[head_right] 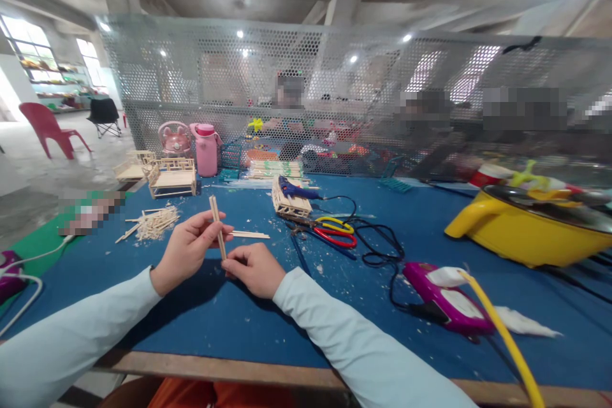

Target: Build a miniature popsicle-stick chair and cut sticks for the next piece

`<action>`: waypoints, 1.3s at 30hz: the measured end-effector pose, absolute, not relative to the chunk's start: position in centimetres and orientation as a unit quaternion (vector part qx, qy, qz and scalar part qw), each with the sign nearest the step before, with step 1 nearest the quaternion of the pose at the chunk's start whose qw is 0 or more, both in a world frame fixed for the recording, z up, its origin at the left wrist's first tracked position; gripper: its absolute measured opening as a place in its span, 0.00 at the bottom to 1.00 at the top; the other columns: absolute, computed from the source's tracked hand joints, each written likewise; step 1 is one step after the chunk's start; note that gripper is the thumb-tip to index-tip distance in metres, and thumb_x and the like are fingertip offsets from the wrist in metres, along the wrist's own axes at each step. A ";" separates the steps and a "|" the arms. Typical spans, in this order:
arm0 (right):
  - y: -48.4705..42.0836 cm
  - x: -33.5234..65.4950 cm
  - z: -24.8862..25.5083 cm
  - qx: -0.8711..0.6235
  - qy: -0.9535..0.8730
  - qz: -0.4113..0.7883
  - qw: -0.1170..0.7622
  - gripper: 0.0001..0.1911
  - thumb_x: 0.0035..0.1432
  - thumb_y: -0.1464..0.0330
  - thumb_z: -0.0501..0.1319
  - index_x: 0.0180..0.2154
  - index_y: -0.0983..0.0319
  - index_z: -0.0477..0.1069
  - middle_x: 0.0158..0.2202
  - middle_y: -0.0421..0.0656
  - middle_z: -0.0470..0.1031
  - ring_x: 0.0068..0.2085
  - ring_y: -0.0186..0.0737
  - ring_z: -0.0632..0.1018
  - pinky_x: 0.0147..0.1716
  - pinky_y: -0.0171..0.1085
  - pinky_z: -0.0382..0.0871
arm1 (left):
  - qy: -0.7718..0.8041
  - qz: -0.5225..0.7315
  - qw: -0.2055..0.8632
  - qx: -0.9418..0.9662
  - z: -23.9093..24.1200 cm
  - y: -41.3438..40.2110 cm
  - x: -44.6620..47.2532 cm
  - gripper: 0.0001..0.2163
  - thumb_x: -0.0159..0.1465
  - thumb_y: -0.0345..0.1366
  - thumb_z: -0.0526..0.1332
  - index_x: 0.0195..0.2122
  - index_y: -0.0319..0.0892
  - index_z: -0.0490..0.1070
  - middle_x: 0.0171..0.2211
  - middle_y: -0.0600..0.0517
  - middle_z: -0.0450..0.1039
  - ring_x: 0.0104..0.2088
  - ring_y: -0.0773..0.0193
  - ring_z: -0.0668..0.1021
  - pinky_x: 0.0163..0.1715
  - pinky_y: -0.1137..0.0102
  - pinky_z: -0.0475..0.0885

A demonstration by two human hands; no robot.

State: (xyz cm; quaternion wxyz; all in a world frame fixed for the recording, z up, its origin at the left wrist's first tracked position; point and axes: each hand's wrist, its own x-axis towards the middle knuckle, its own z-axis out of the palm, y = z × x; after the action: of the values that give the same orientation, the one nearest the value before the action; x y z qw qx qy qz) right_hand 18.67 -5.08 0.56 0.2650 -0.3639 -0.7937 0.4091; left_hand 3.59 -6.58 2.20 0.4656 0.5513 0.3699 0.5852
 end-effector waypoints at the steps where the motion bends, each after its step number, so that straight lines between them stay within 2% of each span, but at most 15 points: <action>1: -5.1 18.7 0.5 -0.365 -0.802 0.392 0.266 0.13 0.53 0.65 0.56 0.21 0.65 0.71 0.20 0.40 0.73 0.22 0.31 0.70 0.25 0.32 0.63 | 0.369 0.581 0.466 0.556 2.2 -6.6 3.5 0.17 0.55 0.45 0.60 0.39 0.38 0.68 0.31 0.48 0.76 0.31 0.63 0.78 0.32 0.68 0.74; 13: -5.0 18.7 0.6 -0.358 -0.846 0.308 0.247 0.13 0.54 0.66 0.55 0.23 0.65 0.71 0.20 0.40 0.72 0.23 0.32 0.70 0.25 0.32 0.62 | 0.356 0.552 0.475 0.585 2.2 -6.5 3.1 0.15 0.57 0.45 0.59 0.38 0.38 0.69 0.30 0.49 0.75 0.32 0.63 0.78 0.33 0.68 0.75; 17: -3.8 21.1 2.4 -0.344 -0.854 0.288 0.264 0.11 0.52 0.65 0.57 0.36 0.63 0.71 0.30 0.41 0.75 0.30 0.35 0.73 0.32 0.33 0.65 | 0.361 0.561 0.476 0.572 2.4 -6.3 2.9 0.16 0.56 0.45 0.60 0.38 0.38 0.69 0.30 0.49 0.75 0.31 0.64 0.78 0.33 0.68 0.75; 18: -3.2 22.4 3.0 -0.377 -0.842 0.262 0.284 0.13 0.53 0.65 0.56 0.40 0.63 0.70 0.32 0.42 0.75 0.32 0.36 0.74 0.33 0.34 0.66 | 0.362 0.565 0.477 0.567 2.4 -6.3 2.8 0.16 0.55 0.46 0.60 0.38 0.38 0.69 0.30 0.49 0.75 0.31 0.64 0.78 0.33 0.68 0.75; 20: -1.7 25.7 4.1 -0.483 -0.810 0.154 0.293 0.12 0.53 0.69 0.54 0.40 0.64 0.69 0.34 0.45 0.76 0.34 0.38 0.75 0.34 0.35 0.66 | 0.364 0.568 0.477 0.563 2.3 -6.1 2.7 0.16 0.55 0.46 0.60 0.38 0.38 0.69 0.30 0.49 0.75 0.31 0.63 0.78 0.33 0.67 0.75; 23: 0.5 30.3 4.8 -0.668 -0.732 -0.008 0.132 0.16 0.47 0.79 0.52 0.35 0.64 0.72 0.37 0.49 0.76 0.38 0.43 0.75 0.37 0.36 0.65 | 0.368 0.564 0.470 0.571 2.1 -5.8 2.5 0.16 0.55 0.46 0.60 0.38 0.38 0.69 0.29 0.49 0.75 0.31 0.63 0.78 0.33 0.67 0.75; 26: 2.0 32.6 4.4 -0.716 -0.697 -0.035 0.027 0.22 0.45 0.82 0.52 0.42 0.64 0.72 0.42 0.50 0.76 0.41 0.44 0.76 0.37 0.35 0.65 | 0.373 0.556 0.459 0.584 1.9 -5.6 2.5 0.16 0.56 0.46 0.59 0.38 0.38 0.69 0.29 0.49 0.75 0.30 0.64 0.78 0.33 0.68 0.75; 31: 2.6 32.3 3.5 -0.715 -0.699 -0.026 0.000 0.24 0.43 0.81 0.54 0.44 0.63 0.72 0.42 0.51 0.76 0.42 0.46 0.76 0.36 0.35 0.66 | 0.376 0.540 0.454 0.600 1.9 -5.4 2.3 0.15 0.57 0.45 0.58 0.38 0.39 0.68 0.29 0.50 0.74 0.30 0.65 0.77 0.33 0.68 0.74; 36: 1.8 32.3 4.2 -0.709 -0.705 -0.024 -0.008 0.31 0.41 0.81 0.56 0.50 0.61 0.68 0.46 0.50 0.74 0.44 0.46 0.76 0.35 0.35 0.65 | 0.376 0.525 0.459 0.611 1.8 -5.3 2.0 0.15 0.58 0.45 0.58 0.39 0.38 0.68 0.29 0.50 0.74 0.31 0.64 0.77 0.34 0.68 0.74; 39: 0.8 32.1 5.1 -0.699 -0.714 -0.026 0.009 0.25 0.42 0.74 0.60 0.47 0.58 0.70 0.41 0.48 0.76 0.40 0.47 0.76 0.32 0.35 0.65 | 0.371 0.527 0.460 0.611 1.9 -5.3 2.0 0.15 0.57 0.45 0.58 0.39 0.38 0.68 0.29 0.50 0.74 0.30 0.64 0.77 0.34 0.68 0.73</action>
State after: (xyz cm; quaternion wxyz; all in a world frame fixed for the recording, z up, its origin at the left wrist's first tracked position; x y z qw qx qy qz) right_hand 32.11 0.76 5.10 0.0091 -0.6993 -0.7143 -0.0260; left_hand 2.03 -5.28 1.87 0.4596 0.6109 0.3708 0.5273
